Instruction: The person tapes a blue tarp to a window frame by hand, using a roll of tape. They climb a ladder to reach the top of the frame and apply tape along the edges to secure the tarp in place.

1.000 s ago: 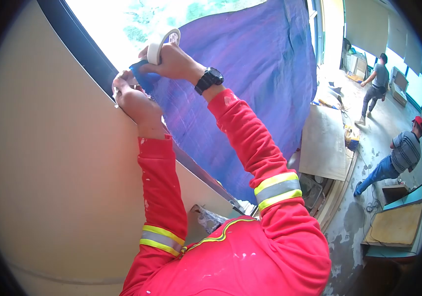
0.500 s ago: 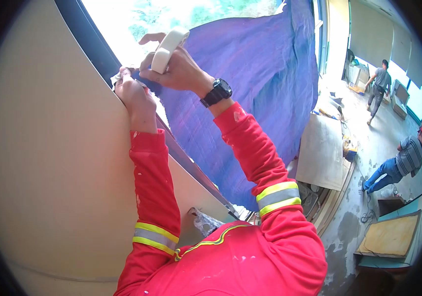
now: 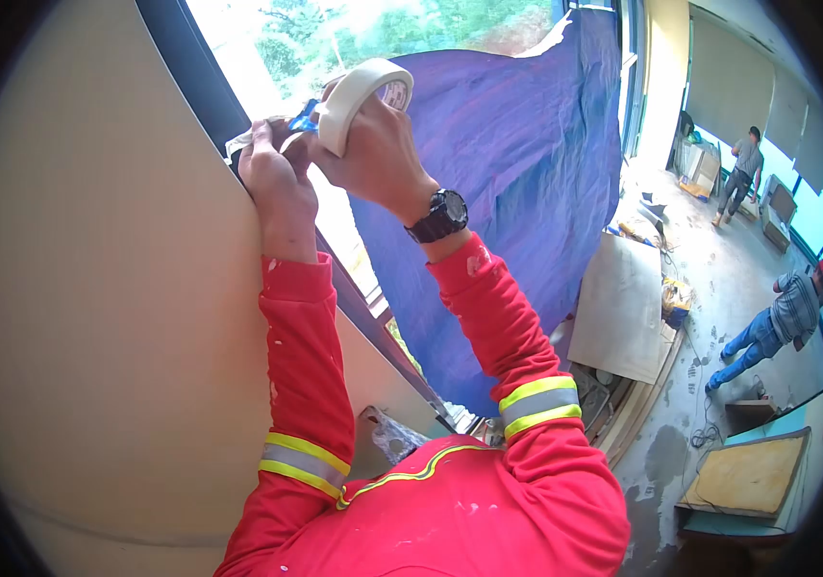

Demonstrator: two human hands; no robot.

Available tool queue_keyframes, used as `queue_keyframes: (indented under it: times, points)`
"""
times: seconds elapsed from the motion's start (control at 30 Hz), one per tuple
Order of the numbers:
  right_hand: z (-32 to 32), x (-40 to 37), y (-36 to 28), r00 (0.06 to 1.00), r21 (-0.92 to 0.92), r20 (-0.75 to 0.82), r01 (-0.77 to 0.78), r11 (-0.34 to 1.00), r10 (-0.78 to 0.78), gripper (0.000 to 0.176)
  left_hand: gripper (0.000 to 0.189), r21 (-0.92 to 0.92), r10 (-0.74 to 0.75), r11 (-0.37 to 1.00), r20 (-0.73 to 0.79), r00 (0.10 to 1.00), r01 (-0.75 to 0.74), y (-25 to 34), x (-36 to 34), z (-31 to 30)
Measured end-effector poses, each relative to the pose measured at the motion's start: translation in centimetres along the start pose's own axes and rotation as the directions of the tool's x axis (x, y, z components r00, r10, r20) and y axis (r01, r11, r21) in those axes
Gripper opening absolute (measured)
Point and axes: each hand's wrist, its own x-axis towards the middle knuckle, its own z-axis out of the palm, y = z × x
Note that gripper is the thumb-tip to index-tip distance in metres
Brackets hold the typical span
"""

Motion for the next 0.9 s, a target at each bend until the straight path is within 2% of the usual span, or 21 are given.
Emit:
queue_keyframes:
  times: [0.1, 0.23, 0.3, 0.37, 0.4, 0.5, 0.63, 0.67, 0.77, 0.8, 0.9]
  points:
    - [0.9, -0.8, 0.1, 0.997, 0.199, -0.059, -0.045, 0.979, 0.057, 0.018, 0.028, 0.003, -0.007, 1.000, -0.045, 0.999, 0.007, 0.5, -1.3, 0.7]
    - [2.0, -2.0, -1.0, 0.951, 0.436, -0.203, -0.126, 0.891, 0.234, 0.009, 0.027, 0.011, 0.029, 1.000, -0.075, 0.997, -0.028, -0.9, -0.2, 0.9]
    - [2.2, -2.8, -1.3, 0.939, 0.464, -0.205, -0.154, 0.872, 0.275, 0.010, 0.033, -0.086, -0.026, 0.996, -0.130, 0.991, 0.014, -1.4, 0.6, 1.4]
    - [1.9, -3.6, -1.8, 0.917, 0.513, -0.212, -0.191, 0.837, 0.339, 0.011, 0.031, -0.092, -0.072, 0.994, -0.148, 0.986, 0.059, -2.0, 1.1, 1.0]
    - [2.1, -4.0, -1.6, 0.932, 0.461, -0.246, -0.129, 0.878, 0.266, 0.012, 0.030, -0.092, -0.096, 0.992, -0.152, 0.984, 0.082, -2.2, 1.4, 1.0]
    - [2.2, -5.1, -1.8, 0.872, 0.598, -0.268, -0.183, 0.781, 0.409, 0.012, 0.026, -0.300, -0.194, 0.946, -0.211, 0.958, 0.126, -2.6, 2.2, 1.9]
    - [1.6, -5.9, -2.2, 0.827, 0.713, -0.186, -0.257, 0.652, 0.530, 0.010, 0.018, -0.294, -0.254, 0.939, -0.255, 0.933, 0.175, -3.4, 4.4, 2.5]
    - [1.6, -5.9, -2.0, 0.828, 0.708, -0.174, -0.271, 0.652, 0.534, 0.009, 0.019, -0.366, -0.215, 0.921, -0.193, 0.957, 0.133, -3.7, 4.7, 2.6]
    - [1.9, -6.6, -1.3, 0.818, 0.689, -0.158, -0.310, 0.655, 0.554, 0.009, 0.020, -0.402, -0.232, 0.902, -0.145, 0.962, 0.157, -4.3, 6.1, 2.6]
    - [2.2, -6.9, -0.9, 0.816, 0.684, -0.166, -0.310, 0.661, 0.554, 0.009, 0.023, -0.363, -0.207, 0.922, -0.166, 0.964, 0.136, -5.0, 6.3, 2.8]
    - [2.9, -7.6, -0.5, 0.792, 0.677, -0.170, -0.339, 0.653, 0.586, 0.008, 0.024, -0.344, -0.282, 0.919, -0.226, 0.932, 0.195, -5.7, 7.4, 3.0]
